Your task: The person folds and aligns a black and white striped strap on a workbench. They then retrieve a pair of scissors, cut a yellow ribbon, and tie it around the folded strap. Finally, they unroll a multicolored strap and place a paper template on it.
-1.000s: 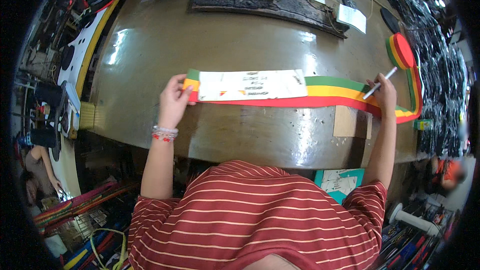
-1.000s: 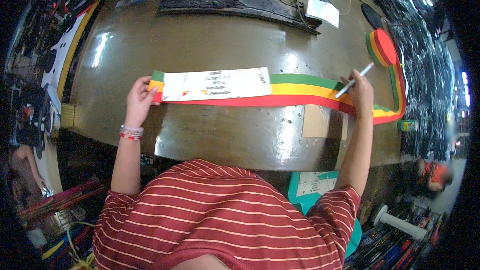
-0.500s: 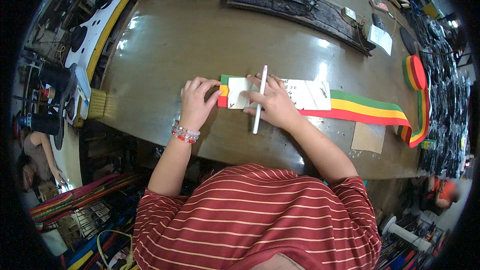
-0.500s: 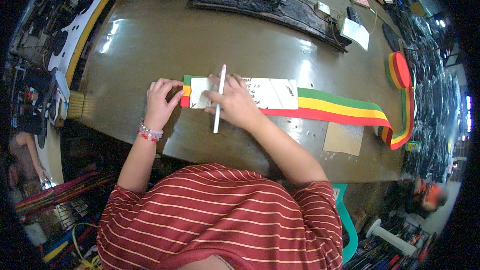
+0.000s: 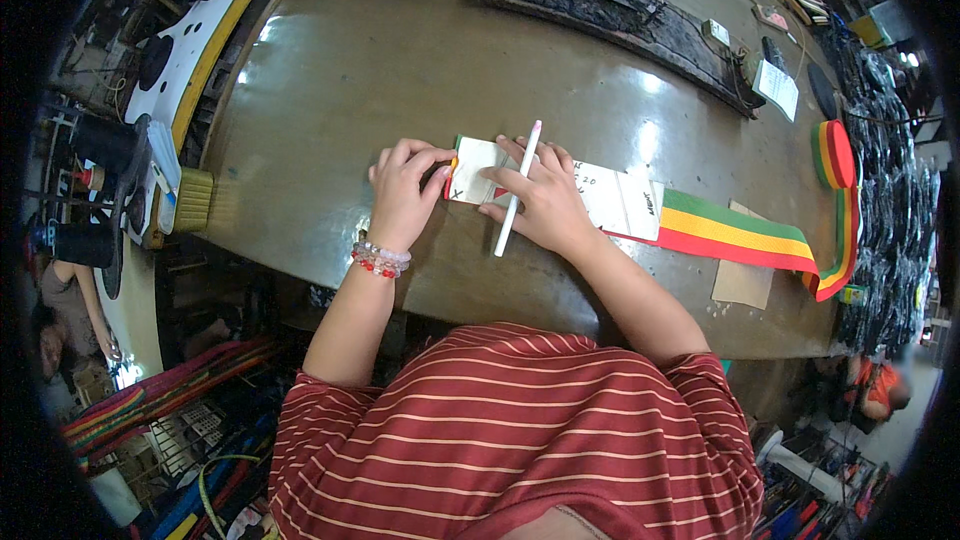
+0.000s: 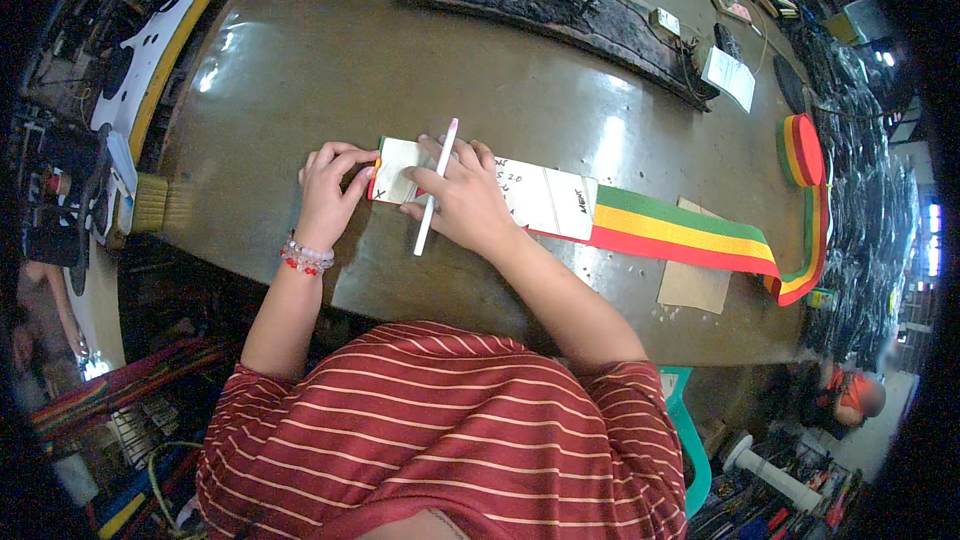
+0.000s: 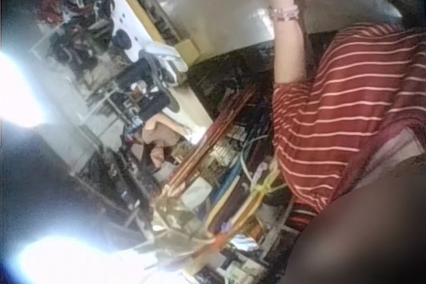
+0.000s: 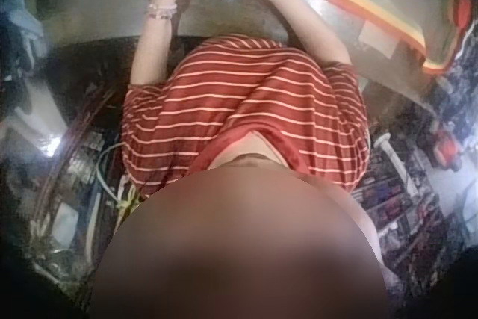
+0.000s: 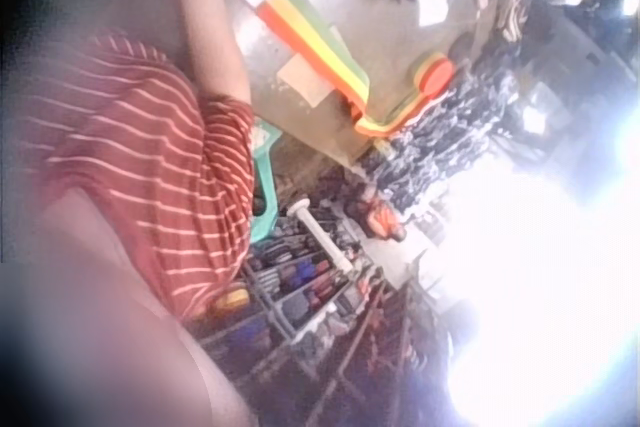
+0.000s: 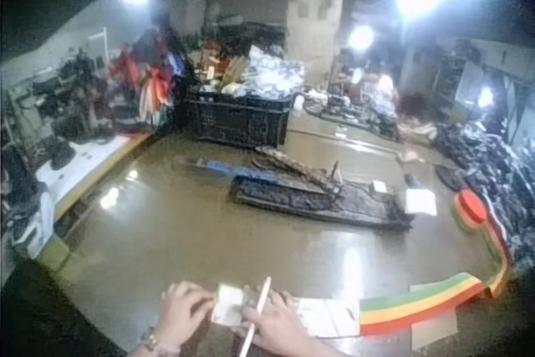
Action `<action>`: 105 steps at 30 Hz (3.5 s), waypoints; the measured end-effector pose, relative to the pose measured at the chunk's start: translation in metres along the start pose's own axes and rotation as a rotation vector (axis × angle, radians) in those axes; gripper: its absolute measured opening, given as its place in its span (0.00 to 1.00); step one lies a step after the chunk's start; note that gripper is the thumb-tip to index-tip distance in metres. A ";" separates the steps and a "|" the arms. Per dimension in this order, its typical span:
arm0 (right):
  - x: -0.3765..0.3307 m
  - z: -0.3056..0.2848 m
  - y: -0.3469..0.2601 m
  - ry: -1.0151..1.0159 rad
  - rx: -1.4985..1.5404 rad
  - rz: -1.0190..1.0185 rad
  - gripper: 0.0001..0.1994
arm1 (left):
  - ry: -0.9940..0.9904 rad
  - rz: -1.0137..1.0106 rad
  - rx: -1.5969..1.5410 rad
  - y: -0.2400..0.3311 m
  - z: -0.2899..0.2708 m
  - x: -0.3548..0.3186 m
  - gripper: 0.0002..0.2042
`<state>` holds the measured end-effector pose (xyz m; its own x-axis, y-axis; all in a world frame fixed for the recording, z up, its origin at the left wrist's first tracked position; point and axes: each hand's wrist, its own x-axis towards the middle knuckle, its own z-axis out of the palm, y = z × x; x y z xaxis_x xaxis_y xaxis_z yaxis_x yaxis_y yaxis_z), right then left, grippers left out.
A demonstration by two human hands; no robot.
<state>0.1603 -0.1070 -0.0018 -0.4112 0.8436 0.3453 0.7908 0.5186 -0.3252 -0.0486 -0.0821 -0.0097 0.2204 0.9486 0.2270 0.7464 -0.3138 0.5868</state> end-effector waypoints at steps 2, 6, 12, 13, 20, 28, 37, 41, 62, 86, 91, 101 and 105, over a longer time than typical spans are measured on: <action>0.000 0.000 -0.001 -0.007 -0.003 0.008 0.19 | -0.004 -0.004 0.008 0.000 0.001 -0.001 0.08; 0.000 0.002 -0.001 0.001 -0.010 0.016 0.19 | 0.017 0.024 0.023 -0.001 0.002 0.001 0.08; -0.006 0.007 0.000 0.060 -0.013 -0.025 0.20 | 0.113 0.136 -0.015 0.020 -0.004 -0.005 0.09; -0.006 0.008 0.000 0.068 -0.018 -0.027 0.20 | 0.021 0.179 -0.014 0.026 -0.006 -0.008 0.10; -0.023 -0.009 0.020 0.006 0.114 -0.061 0.20 | -0.335 0.341 0.238 0.069 -0.010 -0.029 0.15; -0.105 -0.072 0.071 -0.062 -0.040 0.102 0.24 | -0.523 0.359 0.397 0.083 -0.014 -0.019 0.16; -0.060 -0.135 0.046 0.388 1.429 0.534 0.21 | -0.560 0.176 -0.641 0.130 -0.020 0.059 0.08; -0.026 -0.165 0.045 0.279 1.569 0.169 0.20 | -1.032 0.083 -1.343 0.177 -0.015 0.072 0.07; -0.009 -0.171 0.007 0.757 -0.098 -0.097 0.12 | -0.113 0.127 -1.464 0.215 -0.014 0.076 0.13; -0.011 -0.172 0.031 0.589 1.507 0.340 0.09 | -0.437 0.150 -1.145 0.208 -0.014 0.071 0.10; -0.014 -0.180 0.031 0.724 1.220 0.395 0.10 | -0.418 0.135 -0.937 0.210 -0.019 0.062 0.08; -0.017 -0.186 0.028 0.779 1.090 0.364 0.10 | -0.148 0.421 -0.397 0.222 -0.030 0.050 0.05; -0.020 -0.187 0.024 0.758 0.981 0.334 0.10 | -0.020 0.609 -0.111 0.224 -0.027 0.047 0.04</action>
<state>0.2720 -0.1377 0.1482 0.3564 0.8301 0.4288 0.0087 0.4559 -0.8900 0.1119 -0.1084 0.1535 0.5988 0.5983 0.5324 0.4132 -0.8003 0.4346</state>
